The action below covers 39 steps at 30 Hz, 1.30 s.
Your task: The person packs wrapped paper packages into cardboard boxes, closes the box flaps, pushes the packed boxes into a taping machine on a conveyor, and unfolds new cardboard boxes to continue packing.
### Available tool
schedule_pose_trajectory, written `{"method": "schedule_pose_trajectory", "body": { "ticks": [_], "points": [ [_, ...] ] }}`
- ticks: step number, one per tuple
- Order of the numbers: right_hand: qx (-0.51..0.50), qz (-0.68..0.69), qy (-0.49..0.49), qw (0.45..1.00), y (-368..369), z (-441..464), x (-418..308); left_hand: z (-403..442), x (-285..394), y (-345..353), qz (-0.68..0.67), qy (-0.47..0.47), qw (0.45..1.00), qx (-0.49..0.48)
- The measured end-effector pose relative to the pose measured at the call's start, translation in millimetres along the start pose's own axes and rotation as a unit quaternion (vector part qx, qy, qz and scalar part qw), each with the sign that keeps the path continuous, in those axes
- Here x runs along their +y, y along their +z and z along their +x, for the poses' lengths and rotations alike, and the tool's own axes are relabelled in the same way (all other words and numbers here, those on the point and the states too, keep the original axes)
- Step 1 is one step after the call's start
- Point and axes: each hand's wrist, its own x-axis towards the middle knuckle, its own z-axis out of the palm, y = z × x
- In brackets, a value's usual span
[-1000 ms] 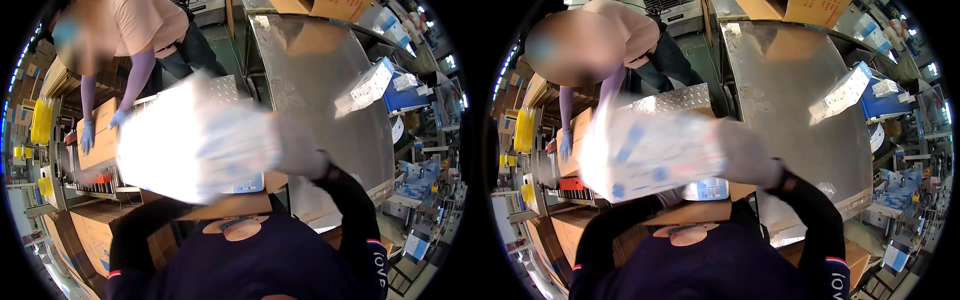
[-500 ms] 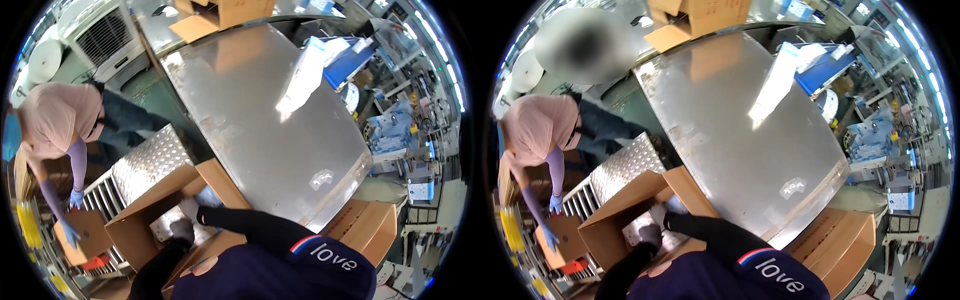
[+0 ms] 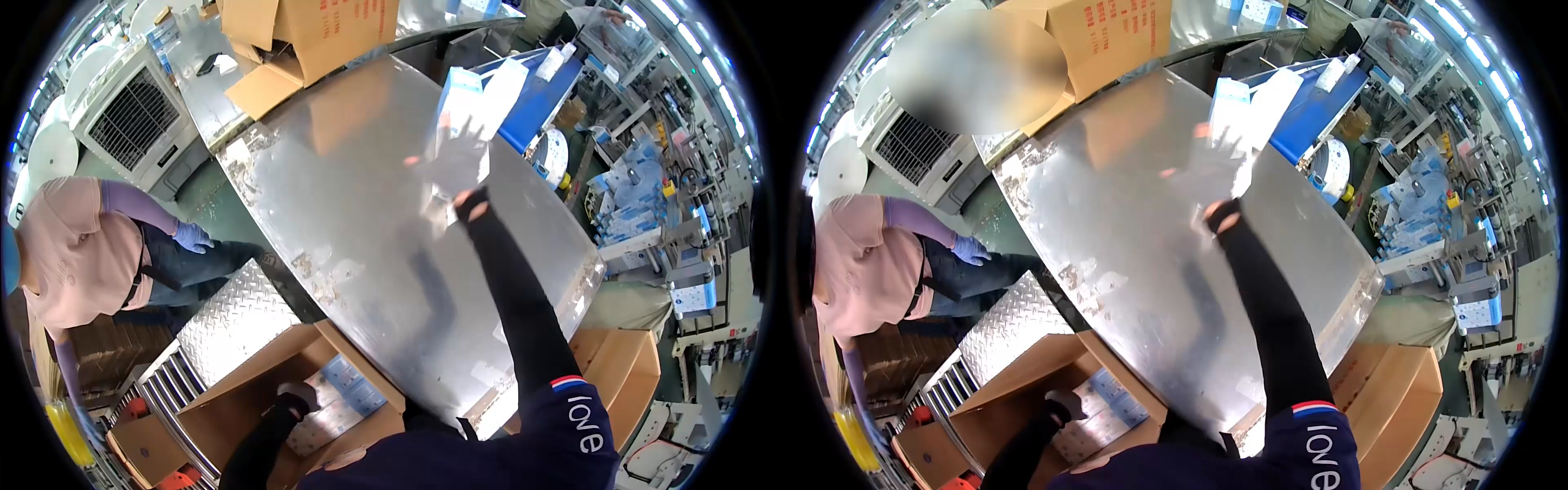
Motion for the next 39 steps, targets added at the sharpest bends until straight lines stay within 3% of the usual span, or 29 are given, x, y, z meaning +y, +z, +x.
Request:
{"method": "schedule_pose_trajectory", "body": {
  "ticks": [1,2,3,5,6,7,9,10,13,15,19,21,22,23,24,25,26,27,28,30,31,32,33,34,35,36,37,38,39],
  "points": [
    [-0.013,-0.099,0.05,0.994,39.5,12.1,30.5,-28.9,19.2,-57.1,-0.039,0.072,0.997,-0.004],
    [-0.317,0.122,0.196,0.92,48.7,31.3,51.0,-72.4,43.3,-125.6,-0.219,0.087,0.972,0.002],
    [-0.319,0.118,0.144,0.929,53.8,27.4,56.8,-115.8,67.5,-194.2,-0.39,0.104,0.915,0.001],
    [-0.298,0.105,0.018,0.949,45.4,-22.2,55.7,-133.9,85.2,-241.6,-0.504,0.164,0.814,0.237],
    [-0.292,0.175,-0.031,0.94,17.2,-71.0,50.4,-122.4,95.8,-256.5,-0.381,0.161,0.802,0.432],
    [-0.246,0.198,-0.093,0.944,-27.0,-100.8,43.0,-110.5,105.6,-270.7,-0.237,0.147,0.743,0.608],
    [0.046,0.094,-0.187,0.977,-93.7,-81.1,38.9,-99.0,127.0,-296.6,-0.198,0.114,0.755,0.615],
    [0.089,0.065,-0.181,0.977,-110.4,-52.9,47.4,-100.5,138.6,-305.5,-0.225,0.078,0.819,0.521],
    [-0.231,0.075,-0.065,0.968,-63.2,25.2,126.5,-52.2,158.2,-303.1,-0.122,-0.086,0.856,0.495],
    [-0.143,-0.123,-0.211,0.959,11.2,63.7,179.1,-46.6,162.4,-309.6,-0.136,-0.085,0.856,0.491],
    [-0.097,-0.045,-0.419,0.902,85.5,82.7,172.7,-48.4,158.4,-313.6,-0.162,-0.079,0.866,0.466],
    [-0.181,0.002,-0.402,0.898,118.4,66.6,138.8,-35.9,154.6,-305.8,-0.158,-0.07,0.85,0.498],
    [-0.272,-0.012,-0.381,0.884,70.8,73.3,110.7,-29.5,152.1,-301.0,-0.159,-0.063,0.816,0.552],
    [-0.248,-0.019,-0.421,0.872,55.1,73.9,96.1,-21.4,145.5,-301.1,-0.2,-0.058,0.798,0.566],
    [-0.261,0.036,-0.41,0.873,30.5,74.8,83.9,-23.6,132.8,-301.1,-0.187,-0.033,0.738,0.648],
    [-0.276,0.092,-0.398,0.87,16.7,69.0,67.1,-39.4,112.6,-298.6,-0.306,0.005,0.773,0.556],
    [-0.192,0.25,-0.349,0.882,41.1,49.7,72.5,-80.2,97.4,-295.5,-0.329,0.024,0.755,0.566],
    [-0.207,0.371,-0.278,0.861,51.4,32.1,82.2,-101.6,78.7,-271.8,-0.441,0.096,0.704,0.548],
    [-0.171,0.251,-0.302,0.904,24.6,21.5,84.7,-139.2,67.8,-249.9,-0.65,0.252,0.578,0.423],
    [-0.186,0.21,-0.272,0.92,29.7,-0.2,116.9,-214.8,38.5,-199.6,-0.531,0.196,0.664,0.489],
    [-0.213,0.169,-0.205,0.94,33.8,-12.9,135.1,-246.9,27.8,-173.5,-0.472,0.178,0.689,0.521],
    [-0.13,0.19,-0.207,0.951,34.6,-28.4,141.2,-273.7,15.1,-140.8,-0.386,0.11,0.755,0.519],
    [-0.219,0.182,-0.129,0.95,24.9,-29.2,142.9,-291.3,19.7,-117.0,-0.396,0.106,0.749,0.521],
    [-0.246,0.235,-0.06,0.938,0.9,-34.6,135.2,-295.9,19.0,-90.0,-0.29,0.082,0.779,0.549],
    [-0.287,0.283,-0.018,0.915,-19.2,-35.9,127.0,-293.4,17.1,-60.2,-0.183,0.053,0.8,0.569],
    [-0.347,0.402,0.041,0.846,-20.6,-43.1,125.2,-289.9,21.5,-36.8,-0.138,0.004,0.843,0.519],
    [-0.38,0.436,0.053,0.814,-40.7,-47.5,113.3,-279.3,32.1,-18.8,-0.096,-0.042,0.881,0.462],
    [-0.393,0.532,0.07,0.747,-75.1,-55.4,97.3,-259.1,46.6,-7.9,-0.089,-0.058,0.902,0.419],
    [-0.387,0.563,0.049,0.729,-125.9,-59.0,73.4,-236.9,59.2,-0.4,-0.081,-0.072,0.921,0.374]
  ]
}}
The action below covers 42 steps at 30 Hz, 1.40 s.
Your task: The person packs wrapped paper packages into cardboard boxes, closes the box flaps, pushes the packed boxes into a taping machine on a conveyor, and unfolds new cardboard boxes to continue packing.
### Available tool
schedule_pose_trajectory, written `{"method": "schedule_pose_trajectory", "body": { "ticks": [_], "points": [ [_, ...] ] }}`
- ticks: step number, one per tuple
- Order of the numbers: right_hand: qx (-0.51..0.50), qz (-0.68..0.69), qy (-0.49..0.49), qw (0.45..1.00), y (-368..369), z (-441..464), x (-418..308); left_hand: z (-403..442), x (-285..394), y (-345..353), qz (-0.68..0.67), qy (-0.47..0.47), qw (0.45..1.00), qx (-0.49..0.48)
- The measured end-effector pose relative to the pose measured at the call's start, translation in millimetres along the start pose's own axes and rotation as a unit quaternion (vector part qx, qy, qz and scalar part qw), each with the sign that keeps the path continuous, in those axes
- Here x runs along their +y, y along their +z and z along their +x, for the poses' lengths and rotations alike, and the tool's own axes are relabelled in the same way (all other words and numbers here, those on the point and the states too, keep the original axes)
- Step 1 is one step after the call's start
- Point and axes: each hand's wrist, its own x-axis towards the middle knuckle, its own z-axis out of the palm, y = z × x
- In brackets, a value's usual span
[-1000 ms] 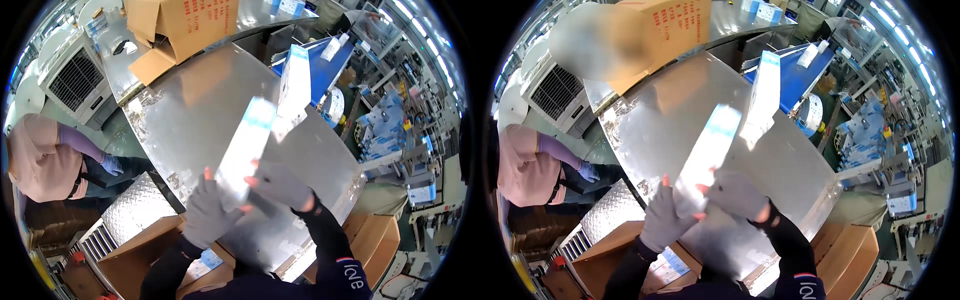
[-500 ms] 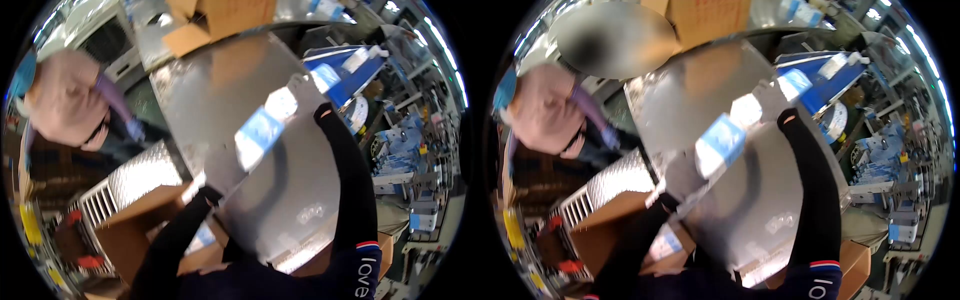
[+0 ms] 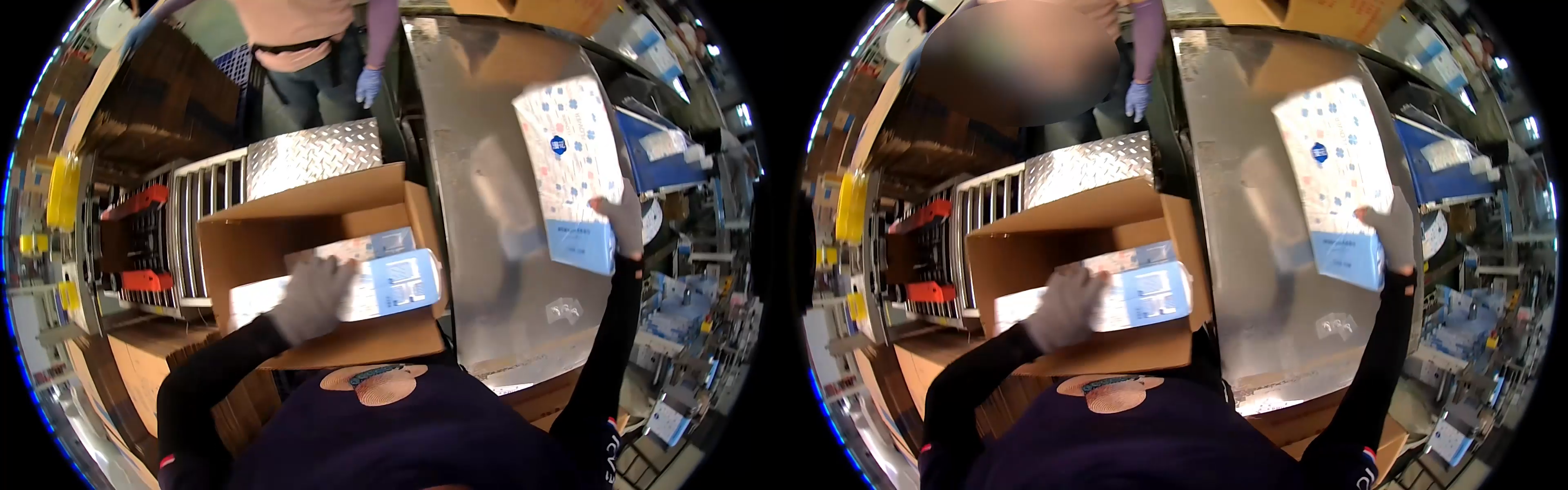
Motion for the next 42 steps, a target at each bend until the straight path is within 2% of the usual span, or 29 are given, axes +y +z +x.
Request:
{"method": "schedule_pose_trajectory", "body": {
  "ticks": [1,2,3,4,5,6,8,9,12,14,16,17,18,19,20,22,24,25,26,28,30,32,33,34,35,36,37,40,42],
  "points": [
    [-0.02,0.039,-0.042,0.998,23.1,-29.6,-54.2,9.7,6.8,15.9,0.008,0.004,0.996,-0.094],
    [0.005,-0.091,-0.116,0.989,38.4,-54.4,-96.8,20.8,7.8,30.8,0.014,0.011,0.982,-0.187],
    [-0.034,-0.128,-0.132,0.982,47.0,-72.6,-123.0,32.8,0.7,48.6,-0.069,0.039,0.964,-0.253],
    [-0.048,-0.163,-0.238,0.956,67.2,-89.1,-156.8,50.0,-11.5,68.1,-0.149,0.069,0.935,-0.314],
    [-0.108,-0.149,-0.287,0.94,85.1,-101.7,-171.7,73.6,-28.0,91.6,-0.3,-0.003,0.912,-0.28],
    [-0.15,-0.185,-0.334,0.912,112.5,-110.7,-185.1,87.4,-38.1,91.9,-0.328,-0.045,0.915,-0.231],
    [-0.213,-0.156,-0.457,0.85,177.8,-115.4,-194.1,104.7,-43.7,96.1,-0.239,-0.096,0.952,-0.166],
    [-0.266,-0.156,-0.389,0.868,210.2,-114.0,-194.9,110.2,-40.3,106.1,-0.224,-0.094,0.956,-0.165],
    [-0.271,-0.319,-0.463,0.781,357.5,-71.2,-120.6,120.7,-24.9,131.1,-0.232,-0.046,0.956,-0.176],
    [-0.338,-0.446,-0.402,0.724,435.8,-54.1,-49.3,132.4,-17.7,142.8,-0.243,-0.007,0.948,-0.206],
    [-0.187,-0.476,-0.399,0.761,498.8,-55.9,30.5,138.8,-30.0,136.6,-0.198,-0.004,0.952,-0.232],
    [-0.197,-0.502,-0.391,0.746,502.5,-65.3,36.3,134.5,-46.4,117.4,-0.258,-0.04,0.931,-0.253],
    [-0.218,-0.563,-0.317,0.732,481.0,-86.0,10.0,130.4,-63.1,97.4,-0.315,-0.078,0.906,-0.27],
    [-0.269,-0.537,-0.259,0.756,448.6,-105.1,-17.6,123.4,-70.9,89.4,-0.205,-0.158,0.955,-0.144],
    [-0.312,-0.508,-0.201,0.777,422.5,-115.4,-39.7,115.7,-81.4,83.5,-0.183,-0.208,0.947,-0.165],
    [-0.411,-0.424,0.007,0.807,397.0,-104.6,-30.5,122.1,-103.6,162.2,-0.173,-0.231,0.952,-0.101],
    [-0.45,-0.462,-0.053,0.762,410.4,-91.0,12.6,120.4,-110.7,191.0,-0.205,-0.236,0.931,-0.189],
    [-0.44,-0.459,-0.087,0.767,436.1,-86.3,47.2,123.2,-111.0,205.6,-0.162,-0.23,0.945,-0.168],
    [-0.451,-0.443,-0.047,0.774,421.3,-86.5,18.7,128.4,-110.9,217.3,-0.13,-0.214,0.954,-0.168],
    [-0.406,-0.388,-0.11,0.82,449.9,-76.7,51.2,131.7,-118.6,224.6,-0.094,-0.173,0.96,-0.199],
    [-0.321,-0.115,-0.168,0.925,375.5,-106.0,-15.4,139.7,-128.6,213.9,-0.07,-0.132,0.962,-0.229],
    [-0.157,0.092,-0.221,0.958,296.7,-143.3,-49.4,151.6,-127.1,199.6,-0.066,-0.088,0.965,-0.24],
    [-0.025,0.036,-0.21,0.977,269.1,-165.9,-41.0,158.5,-114.4,185.1,-0.074,-0.062,0.972,-0.214],
    [0.058,0.062,-0.105,0.991,238.8,-192.2,-32.1,161.5,-103.1,170.8,-0.081,-0.038,0.979,-0.184],
    [0.203,-0.102,-0.194,0.954,216.9,-207.9,15.1,157.0,-73.3,138.1,-0.11,-0.042,0.984,-0.131],
    [0.282,-0.166,-0.127,0.936,188.7,-221.6,51.6,151.4,-54.2,122.7,-0.143,-0.021,0.987,-0.066],
    [0.325,-0.201,-0.033,0.924,160.5,-231.2,91.7,147.4,-33.2,98.2,-0.133,-0.006,0.987,-0.094],
    [0.24,-0.301,0.159,0.909,120.9,-244.1,230.3,136.1,20.6,43.9,-0.193,0.062,0.977,-0.064],
    [0.216,-0.37,0.068,0.901,127.5,-246.9,231.3,129.8,47.3,33.1,-0.22,0.113,0.969,0.015]
  ]
}}
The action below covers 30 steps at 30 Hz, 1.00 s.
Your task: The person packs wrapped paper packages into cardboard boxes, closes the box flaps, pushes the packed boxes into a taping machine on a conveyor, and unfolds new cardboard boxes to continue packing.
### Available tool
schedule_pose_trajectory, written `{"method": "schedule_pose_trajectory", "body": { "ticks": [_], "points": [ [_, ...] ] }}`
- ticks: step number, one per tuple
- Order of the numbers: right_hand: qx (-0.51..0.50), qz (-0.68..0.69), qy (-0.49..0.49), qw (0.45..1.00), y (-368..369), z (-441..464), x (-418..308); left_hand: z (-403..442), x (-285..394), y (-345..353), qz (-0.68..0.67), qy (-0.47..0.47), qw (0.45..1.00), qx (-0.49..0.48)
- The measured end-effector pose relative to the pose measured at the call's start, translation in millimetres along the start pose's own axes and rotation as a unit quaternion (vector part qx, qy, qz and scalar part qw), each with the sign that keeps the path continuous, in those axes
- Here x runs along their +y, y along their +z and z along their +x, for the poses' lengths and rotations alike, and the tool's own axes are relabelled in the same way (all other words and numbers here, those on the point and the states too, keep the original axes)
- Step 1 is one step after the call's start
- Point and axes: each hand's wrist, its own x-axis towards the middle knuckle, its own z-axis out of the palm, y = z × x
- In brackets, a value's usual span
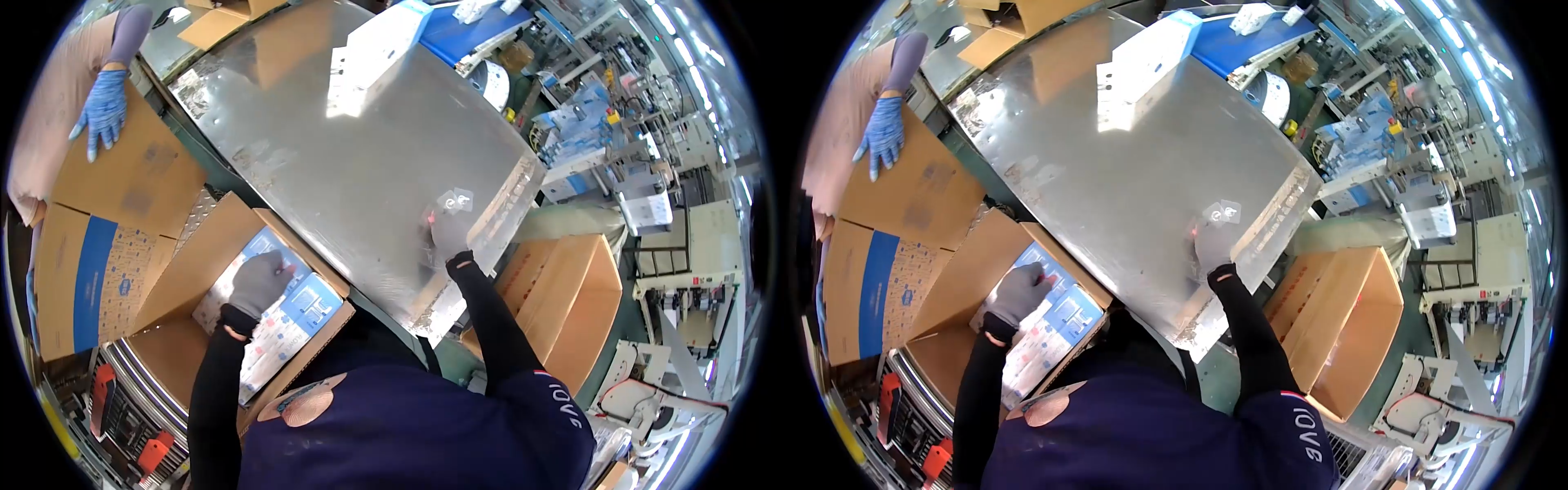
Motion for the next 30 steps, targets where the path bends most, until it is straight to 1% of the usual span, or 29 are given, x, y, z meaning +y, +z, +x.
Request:
{"method": "schedule_pose_trajectory", "body": {
  "ticks": [1,2,3,4,5,6,7,8,10,11,12,13,14,15,16,17,18,20,22,23,24,25,26,28,29,30],
  "points": [
    [0.009,-0.022,-0.054,0.998,-4.8,-0.2,-13.2,-1.8,16.0,-0.6,-0.023,0.021,0.999,0.024],
    [-0.012,0.085,0.004,0.996,-11.1,-6.7,-27.4,-1.2,26.6,3.8,-0.047,0.06,0.996,0.051],
    [-0.036,0.192,0.059,0.979,-50.6,-2.5,-70.7,0.9,37.3,12.6,-0.107,0.071,0.99,0.052],
    [-0.064,0.298,0.11,0.946,-81.0,4.2,-113.3,4.3,45.0,25.1,-0.231,0.042,0.972,0.011],
    [-0.087,0.289,0.068,0.951,-96.1,3.2,-147.6,5.2,52.9,41.6,-0.295,0.033,0.954,0.032],
    [-0.11,0.284,0.026,0.952,-106.8,-2.2,-181.5,8.5,57.8,47.1,-0.293,0.008,0.956,-0.021],
    [-0.133,0.283,-0.017,0.95,-112.0,-7.5,-211.0,10.1,60.6,53.9,-0.391,0.062,0.918,0.01],
    [-0.147,0.335,-0.015,0.931,-114.8,-12.0,-234.2,4.0,65.9,47.2,-0.4,0.004,0.916,0.036],
    [-0.181,0.426,-0.009,0.887,-112.8,-11.5,-258.9,-11.5,40.5,38.3,-0.294,-0.033,0.943,0.155],
    [-0.154,0.482,-0.073,0.859,-95.7,-8.6,-251.0,-18.8,4.0,42.4,-0.14,-0.048,0.971,0.185],
    [-0.174,0.464,-0.061,0.866,-98.5,-3.5,-246.0,-33.0,-40.9,42.2,0.017,-0.059,0.978,0.2],
    [-0.189,0.445,-0.045,0.874,-101.4,2.1,-238.7,-46.1,-69.0,25.3,0.103,-0.161,0.976,0.101],
    [-0.198,0.419,-0.026,0.886,-92.3,4.7,-222.7,-60.4,-95.7,7.7,0.183,-0.254,0.95,-0.002],
    [-0.203,0.389,-0.009,0.899,-81.8,10.3,-205.5,-83.0,-141.0,13.3,0.171,-0.241,0.955,0.039],
    [-0.209,0.383,-0.006,0.9,-75.8,21.3,-191.5,-117.0,-206.7,53.6,0.286,-0.119,0.929,0.201],
    [-0.212,0.373,-0.001,0.903,-73.3,33.5,-176.0,-104.3,-163.5,8.4,0.218,-0.323,0.921,-0.004],
    [-0.207,0.361,0.006,0.909,-73.0,46.3,-159.9,-98.3,-173.3,7.6,0.216,-0.37,0.902,-0.054],
    [-0.161,0.328,-0.021,0.931,-72.0,92.2,-139.6,-103.5,-198.0,40.7,0.224,-0.414,0.876,-0.11],
    [-0.109,0.272,-0.04,0.955,-74.1,151.6,-125.5,-102.9,-204.3,73.8,0.235,-0.451,0.842,-0.179],
    [0.009,0.179,-0.156,0.971,-69.9,190.6,-111.9,-103.8,-207.9,93.6,0.25,-0.459,0.828,-0.206],
    [0.123,0.079,-0.269,0.952,-64.5,234.4,-101.9,-110.9,-218.3,114.6,0.27,-0.445,0.824,-0.221],
    [0.101,0.01,-0.237,0.966,-69.8,278.0,-102.8,-144.0,-278.8,172.6,0.378,-0.358,0.834,-0.181],
    [0.062,-0.06,-0.216,0.973,-76.2,326.5,-103.7,-171.4,-326.4,219.4,0.489,-0.277,0.817,-0.127],
    [0.095,-0.233,-0.279,0.927,-87.2,417.1,-118.4,-160.2,-300.9,191.6,0.481,-0.123,0.864,-0.088],
    [0.181,-0.239,-0.342,0.891,-81.6,457.8,-121.4,-160.8,-285.9,173.4,0.475,-0.046,0.876,-0.067],
    [0.265,-0.244,-0.399,0.843,-70.5,491.8,-122.9,-151.0,-260.8,144.0,0.386,-0.161,0.9,-0.125]
  ]
}}
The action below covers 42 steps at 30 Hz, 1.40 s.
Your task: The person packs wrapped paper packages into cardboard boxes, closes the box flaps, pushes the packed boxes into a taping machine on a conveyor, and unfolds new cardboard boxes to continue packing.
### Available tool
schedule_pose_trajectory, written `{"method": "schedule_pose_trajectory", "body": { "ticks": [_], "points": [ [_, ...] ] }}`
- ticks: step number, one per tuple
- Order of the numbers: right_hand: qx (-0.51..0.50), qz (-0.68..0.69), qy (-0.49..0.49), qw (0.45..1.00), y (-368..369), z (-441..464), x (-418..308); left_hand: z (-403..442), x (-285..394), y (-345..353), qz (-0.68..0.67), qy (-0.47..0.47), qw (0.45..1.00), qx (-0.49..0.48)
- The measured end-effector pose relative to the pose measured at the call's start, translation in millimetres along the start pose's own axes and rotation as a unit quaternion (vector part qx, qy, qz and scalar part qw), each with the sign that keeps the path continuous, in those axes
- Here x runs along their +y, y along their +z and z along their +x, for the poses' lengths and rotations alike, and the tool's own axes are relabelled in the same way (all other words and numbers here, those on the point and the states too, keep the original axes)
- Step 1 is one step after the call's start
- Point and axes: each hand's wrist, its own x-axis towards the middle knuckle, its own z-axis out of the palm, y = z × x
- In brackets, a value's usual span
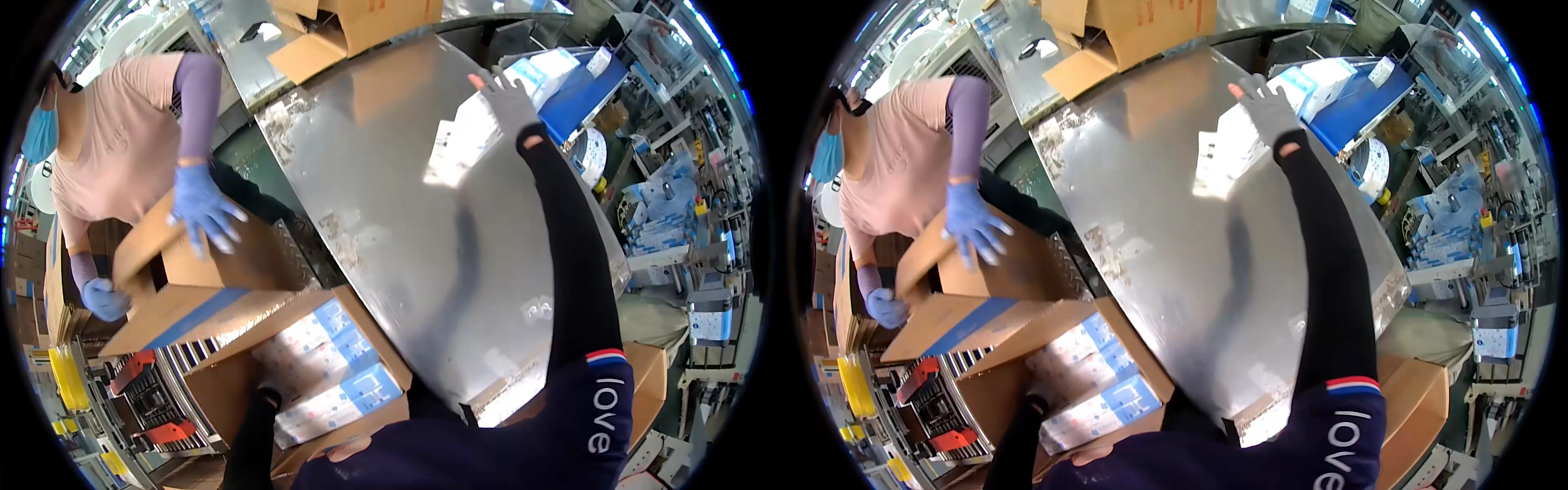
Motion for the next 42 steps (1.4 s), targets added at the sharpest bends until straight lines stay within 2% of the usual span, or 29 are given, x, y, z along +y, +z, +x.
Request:
{"method": "schedule_pose_trajectory", "body": {
  "ticks": [2,4,6,8,10,13,14,15,16,17,18,19,20,21,22,23,24,27,29,30,32,33,34,35,37,39,40,41,42],
  "points": [
    [-0.289,0.079,0.04,0.953,52.1,24.3,-12.9,-0.5,-3.8,-89.5,-0.193,-0.124,0.95,-0.21],
    [-0.15,0.142,0.026,0.978,65.9,21.7,-37.3,2.7,-3.3,-137.4,-0.276,-0.168,0.925,-0.199],
    [-0.276,0.19,-0.086,0.938,-24.2,54.4,-61.9,-0.5,10.2,-203.8,-0.359,-0.173,0.907,-0.134],
    [-0.307,0.238,-0.119,0.914,-88.4,52.3,-88.7,-3.5,39.4,-307.1,-0.441,-0.139,0.887,-0.012],
    [-0.219,0.287,-0.13,0.924,-152.8,27.0,-102.1,-2.9,68.1,-380.6,-0.34,0.044,0.868,0.358],
    [-0.161,0.449,-0.135,0.869,-248.9,1.7,-125.8,-27.4,97.2,-480.3,-0.256,0.192,0.82,0.475],
    [-0.104,0.515,-0.103,0.844,-273.3,-5.2,-149.8,-36.0,109.3,-492.7,-0.235,0.224,0.801,0.503],
    [-0.152,0.745,-0.008,0.649,-287.3,-16.1,-177.5,-44.1,118.1,-506.4,-0.188,0.178,0.851,0.456],
    [-0.2,0.747,-0.019,0.633,-274.6,-24.2,-192.5,-38.9,118.0,-514.1,-0.203,0.168,0.894,0.362],
    [-0.248,0.746,-0.029,0.617,-262.1,-32.2,-207.2,-22.2,118.9,-501.4,-0.165,0.116,0.919,0.34],
    [-0.286,0.527,-0.148,0.786,-226.0,-31.5,-210.4,0.6,117.2,-481.5,-0.122,0.063,0.939,0.315],
    [-0.286,0.562,-0.127,0.766,-185.1,-29.0,-183.5,12.8,108.3,-471.3,-0.31,0.084,0.933,0.159],
    [-0.147,0.615,-0.051,0.773,-158.1,-19.0,-149.1,22.4,95.1,-491.3,-0.39,0.076,0.908,-0.136],
    [-0.198,0.41,0.035,0.89,-139.9,-0.6,-110.8,20.6,104.2,-476.2,-0.361,0.098,0.927,0.011],
    [-0.285,0.18,0.09,0.937,-122.0,17.9,-72.5,16.9,118.1,-455.6,-0.322,0.114,0.926,0.158],
    [-0.279,0.028,0.083,0.956,-42.4,-2.7,-37.5,18.3,124.2,-451.5,-0.274,0.151,0.905,0.29],
    [-0.27,-0.064,0.057,0.959,17.6,-13.0,-0.4,23.4,130.1,-448.8,-0.231,0.134,0.914,0.306],
    [-0.279,-0.069,0.085,0.954,38.6,21.4,29.8,22.8,117.6,-445.6,-0.253,0.118,0.921,0.271],
    [-0.334,0.016,0.039,0.941,148.7,7.7,0.0,21.5,114.6,-437.7,-0.238,0.095,0.936,0.24],
    [-0.371,0.064,0.139,0.916,103.3,45.7,-33.6,22.7,112.4,-436.6,-0.237,0.094,0.932,0.259],
    [-0.438,0.144,0.056,0.886,16.7,94.0,-68.7,20.3,109.2,-424.8,-0.236,0.095,0.925,0.281],
    [-0.443,0.22,0.031,0.868,-31.6,102.1,-81.1,15.0,99.1,-397.7,-0.285,0.094,0.883,0.361],
    [-0.37,0.356,0.056,0.856,-65.8,96.2,-88.0,3.5,84.0,-395.6,-0.351,0.1,0.869,0.336],
    [-0.247,0.351,0.038,0.902,-32.0,46.6,-101.5,-11.2,68.0,-386.9,-0.369,0.097,0.86,0.339],
    [-0.304,0.424,0.117,0.845,-74.7,0.3,-120.8,-45.2,36.4,-384.6,-0.325,0.048,0.833,0.444],
    [-0.301,0.405,0.181,0.844,-119.1,-28.2,-130.7,-76.6,7.6,-362.6,-0.276,-0.021,0.869,0.411],
    [-0.362,0.408,0.215,0.81,-151.7,-31.2,-127.3,-90.4,-2.7,-353.9,-0.261,-0.049,0.887,0.378],
    [-0.305,0.512,0.217,0.773,-151.5,-57.7,-121.3,-94.1,-5.3,-339.8,-0.274,-0.062,0.907,0.313],
    [-0.311,0.606,0.279,0.677,-181.7,-60.9,-124.0,-91.2,-3.6,-318.7,-0.287,-0.074,0.922,0.248]
  ]
}}
